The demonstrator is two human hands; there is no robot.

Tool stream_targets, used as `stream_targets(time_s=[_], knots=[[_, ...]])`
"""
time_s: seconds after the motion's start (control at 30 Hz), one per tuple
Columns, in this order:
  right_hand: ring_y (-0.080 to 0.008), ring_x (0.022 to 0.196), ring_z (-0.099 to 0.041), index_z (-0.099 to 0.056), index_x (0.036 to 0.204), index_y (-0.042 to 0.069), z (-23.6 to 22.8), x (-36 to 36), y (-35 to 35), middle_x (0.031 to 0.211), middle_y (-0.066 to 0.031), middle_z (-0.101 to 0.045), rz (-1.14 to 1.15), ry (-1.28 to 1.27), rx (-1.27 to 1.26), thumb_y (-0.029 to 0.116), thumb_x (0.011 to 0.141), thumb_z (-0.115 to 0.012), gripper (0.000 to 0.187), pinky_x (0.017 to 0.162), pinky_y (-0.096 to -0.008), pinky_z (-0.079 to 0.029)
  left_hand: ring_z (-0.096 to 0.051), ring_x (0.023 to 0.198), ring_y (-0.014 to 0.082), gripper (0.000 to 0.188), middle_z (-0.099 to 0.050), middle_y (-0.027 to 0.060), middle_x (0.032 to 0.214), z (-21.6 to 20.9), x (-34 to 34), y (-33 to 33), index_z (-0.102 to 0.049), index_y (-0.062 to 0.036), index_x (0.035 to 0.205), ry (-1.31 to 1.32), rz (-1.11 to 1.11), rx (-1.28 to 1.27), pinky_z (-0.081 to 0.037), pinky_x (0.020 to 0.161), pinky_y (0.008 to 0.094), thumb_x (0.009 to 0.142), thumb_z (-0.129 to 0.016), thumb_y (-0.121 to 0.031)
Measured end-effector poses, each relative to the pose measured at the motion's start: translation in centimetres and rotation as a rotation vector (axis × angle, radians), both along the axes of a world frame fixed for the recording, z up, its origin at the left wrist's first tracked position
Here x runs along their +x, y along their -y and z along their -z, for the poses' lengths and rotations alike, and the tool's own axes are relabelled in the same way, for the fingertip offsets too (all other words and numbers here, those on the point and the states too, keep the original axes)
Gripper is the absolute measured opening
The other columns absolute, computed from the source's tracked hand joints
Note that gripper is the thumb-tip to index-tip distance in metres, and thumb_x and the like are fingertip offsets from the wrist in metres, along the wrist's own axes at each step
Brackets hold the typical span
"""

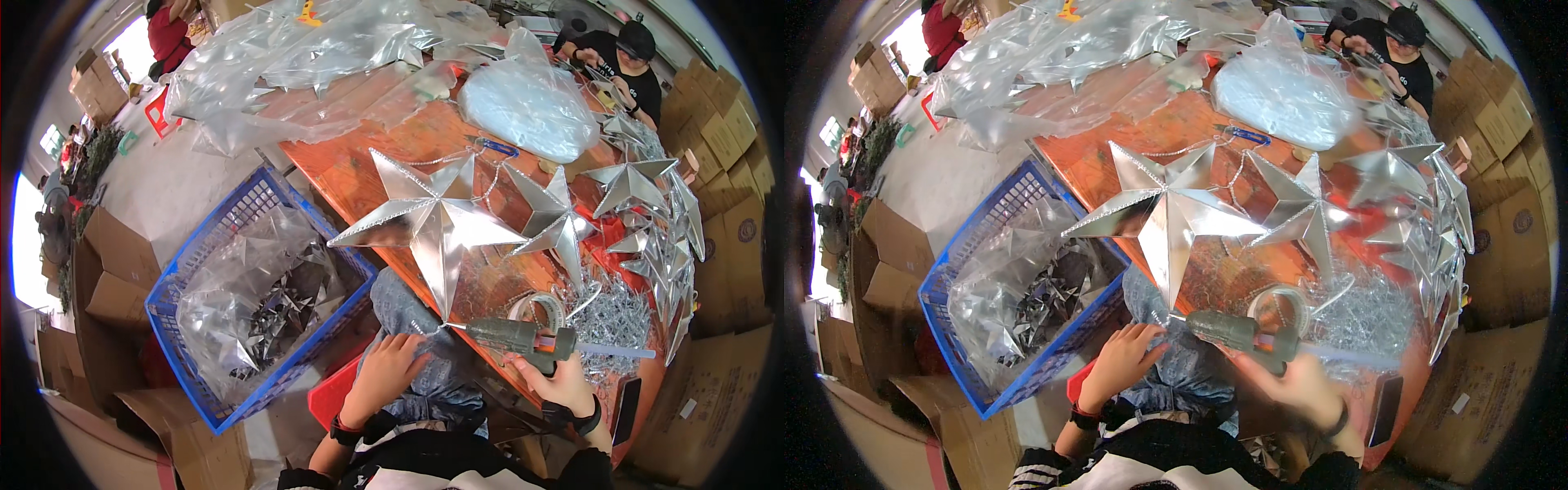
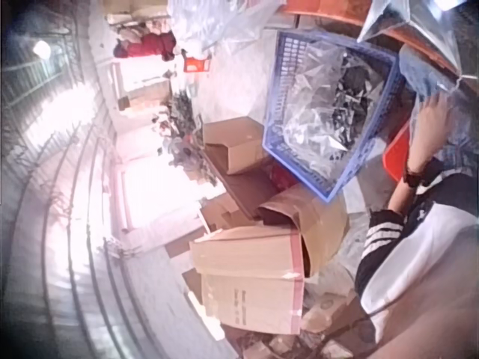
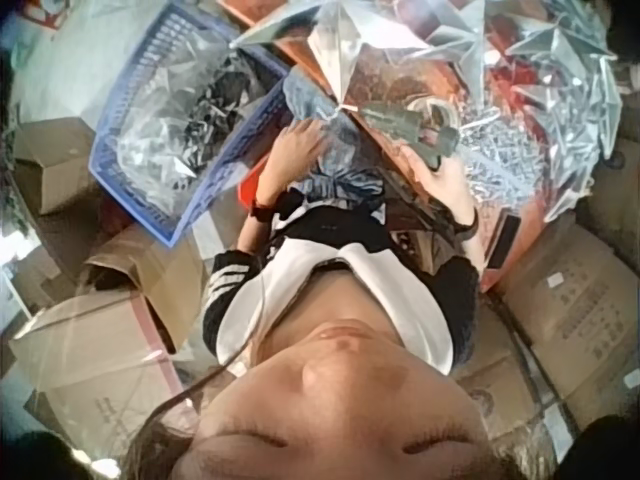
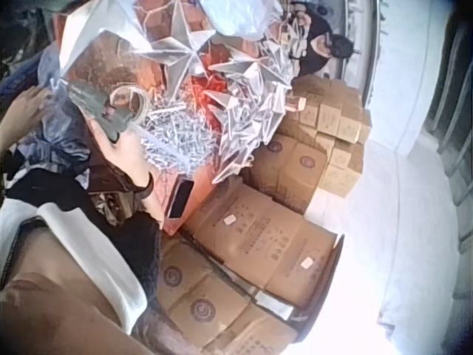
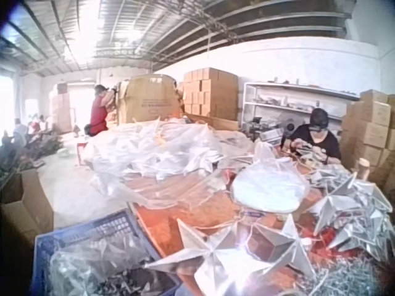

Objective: Assembling large silver decorative stars using a hot glue gun at a work table.

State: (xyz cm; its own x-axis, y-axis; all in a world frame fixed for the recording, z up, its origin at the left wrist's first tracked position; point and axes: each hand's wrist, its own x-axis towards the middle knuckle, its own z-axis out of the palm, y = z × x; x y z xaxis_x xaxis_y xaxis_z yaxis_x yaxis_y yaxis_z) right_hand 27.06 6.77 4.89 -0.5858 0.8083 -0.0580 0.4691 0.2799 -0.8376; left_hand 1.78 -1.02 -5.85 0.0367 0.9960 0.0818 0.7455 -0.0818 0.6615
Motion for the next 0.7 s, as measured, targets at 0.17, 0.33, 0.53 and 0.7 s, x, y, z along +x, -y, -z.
stream_targets(time_s=[0.17, 0.33, 0.53, 0.7], knots=[[-0.0079, 0.066, -0.06, -0.06, 0.106, -0.004, 0.3, -0.2, -0.2, 0.085, -0.0067, -0.068, 0.038, 0.0, 0.042, 0.0, 0.085, -0.06, 0.022, 0.057, -0.0229, -0.047, -0.059, 0.088, 0.0306, 0.023, -0.062, 0.0108, 0.094, 0.9, -0.9, 0.0, -0.059, -0.009, 0.105, -0.017, -0.013, -0.038, -0.046, 0.075, 0.0402, 0.09, -0.058, -0.026], [-0.0088, 0.065, -0.061, -0.06, 0.105, -0.003, 1.6, 0.3, -0.2, 0.079, -0.0053, -0.068, 0.053, -0.046, 0.124, 0.0, 0.085, -0.06, 0.021, 0.057, -0.0232, -0.047, -0.06, 0.09, 0.032, 0.021, -0.062, 0.0122, 0.096, 1.1, -1.4, -0.2, -0.057, -0.0067, 0.106, 0.097, 0.032, -0.069, -0.047, 0.077, 0.0394, 0.091, -0.057, -0.022], [-0.0079, 0.06, -0.058, -0.061, 0.104, -0.003, 0.6, 0.0, -0.2, 0.076, -0.0044, -0.066, 0.058, -0.033, 0.029, 0.002, 0.085, -0.061, 0.019, 0.055, -0.0227, -0.045, -0.059, 0.09, 0.0344, 0.019, -0.061, 0.0147, 0.095, -0.3, -1.6, -0.7, -0.056, -0.0056, 0.106, 0.378, 0.07, -0.106, -0.046, 0.077, 0.0392, 0.092, -0.056, -0.019], [-0.0058, 0.053, -0.054, -0.062, 0.098, -0.002, 1.8, 0.0, -0.5, 0.077, -0.0045, -0.065, 0.036, -0.084, 0.201, 0.004, 0.086, -0.061, 0.014, 0.048, -0.0216, -0.042, -0.059, 0.092, 0.0335, 0.017, -0.061, 0.014, 0.097, -1.1, -2.1, -0.9, -0.056, -0.0054, 0.105, 0.416, 0.038, -0.133, -0.046, 0.08, 0.0379, 0.091, -0.057, -0.016]])
